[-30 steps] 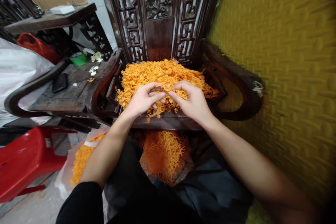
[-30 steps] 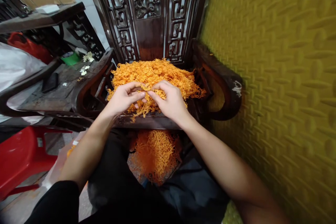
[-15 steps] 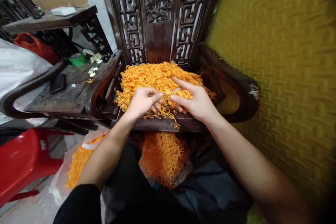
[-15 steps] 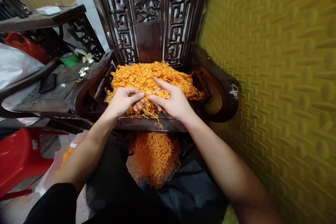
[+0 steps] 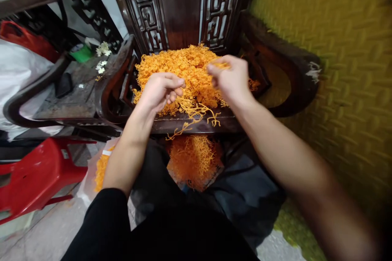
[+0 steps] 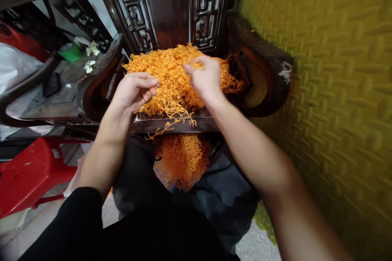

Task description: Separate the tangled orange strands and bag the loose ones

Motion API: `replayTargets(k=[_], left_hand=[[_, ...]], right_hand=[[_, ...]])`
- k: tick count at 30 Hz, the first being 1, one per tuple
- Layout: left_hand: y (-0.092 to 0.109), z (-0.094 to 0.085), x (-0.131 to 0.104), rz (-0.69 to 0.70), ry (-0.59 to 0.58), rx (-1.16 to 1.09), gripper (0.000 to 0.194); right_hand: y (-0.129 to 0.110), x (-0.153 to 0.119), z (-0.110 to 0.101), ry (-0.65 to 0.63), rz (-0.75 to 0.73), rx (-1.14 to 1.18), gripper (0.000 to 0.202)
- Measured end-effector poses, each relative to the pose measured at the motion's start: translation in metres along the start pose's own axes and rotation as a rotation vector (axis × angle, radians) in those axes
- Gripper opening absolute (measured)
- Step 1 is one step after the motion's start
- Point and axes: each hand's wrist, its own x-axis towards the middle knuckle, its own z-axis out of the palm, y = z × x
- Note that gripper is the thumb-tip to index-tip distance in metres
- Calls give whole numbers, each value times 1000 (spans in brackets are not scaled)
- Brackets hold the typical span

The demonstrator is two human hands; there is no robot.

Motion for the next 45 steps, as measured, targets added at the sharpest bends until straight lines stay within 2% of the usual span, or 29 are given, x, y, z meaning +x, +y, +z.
replayTargets(k=[1, 3, 7, 12, 17, 21, 23, 25, 29, 30, 31, 32, 34, 37, 39, 40, 43, 45], left_hand=[[2, -6, 0, 2, 16, -29, 10], [5, -17, -2, 1, 44, -79, 9], [10, -28, -6, -31, 69, -156, 8], [12, -28, -8, -7, 94, -194, 9], [15, -29, -7, -6, 86, -249, 11], [19, -23, -14, 33, 55, -216, 14], [18, -14, -22, 59, -38, -137, 13], [14, -1, -33, 68, -181, -5, 14], [-2, 20, -56, 84, -579, 478, 16], [-5, 21, -61, 103, -658, 606, 24], [-8, 20, -65, 123, -705, 716, 40], [-10, 18, -68, 142, -712, 804, 57], [-10, 13, -70, 175, -626, 911, 78], [-7, 17, -64, 328, -309, 829, 71], [-9, 29, -55, 480, -95, 683, 67], [-11, 36, -50, 547, -40, 639, 69], [-21, 51, -34, 657, -25, 702, 66], [-25, 51, -26, 638, 1, 815, 50]], right_hand=[[1, 8, -9, 116, 29, 46, 15], [3, 19, -27, 209, 78, 135, 18], [8, 19, -47, 85, 183, 260, 24], [9, 6, -46, -61, 225, 327, 31], [2, -3, -47, -75, 272, 315, 19], [-6, -9, -49, -106, 264, 303, 21], [-9, -11, -49, -126, 262, 324, 21], [-12, -12, -48, -151, 272, 331, 21], [-12, -14, -43, -240, 302, 348, 20], [-11, -15, -41, -271, 302, 356, 22], [-10, -16, -39, -306, 295, 356, 26], [-9, -17, -37, -341, 279, 343, 32], [-8, -20, -30, -405, 227, 283, 41], [-10, -26, -15, -451, 161, 190, 63], [-14, -34, -3, -448, 117, 141, 77], [-18, -39, 3, -441, 80, 112, 82], [-31, -57, 17, -463, 1, 85, 85], [-41, -68, 22, -552, 42, 190, 84]])
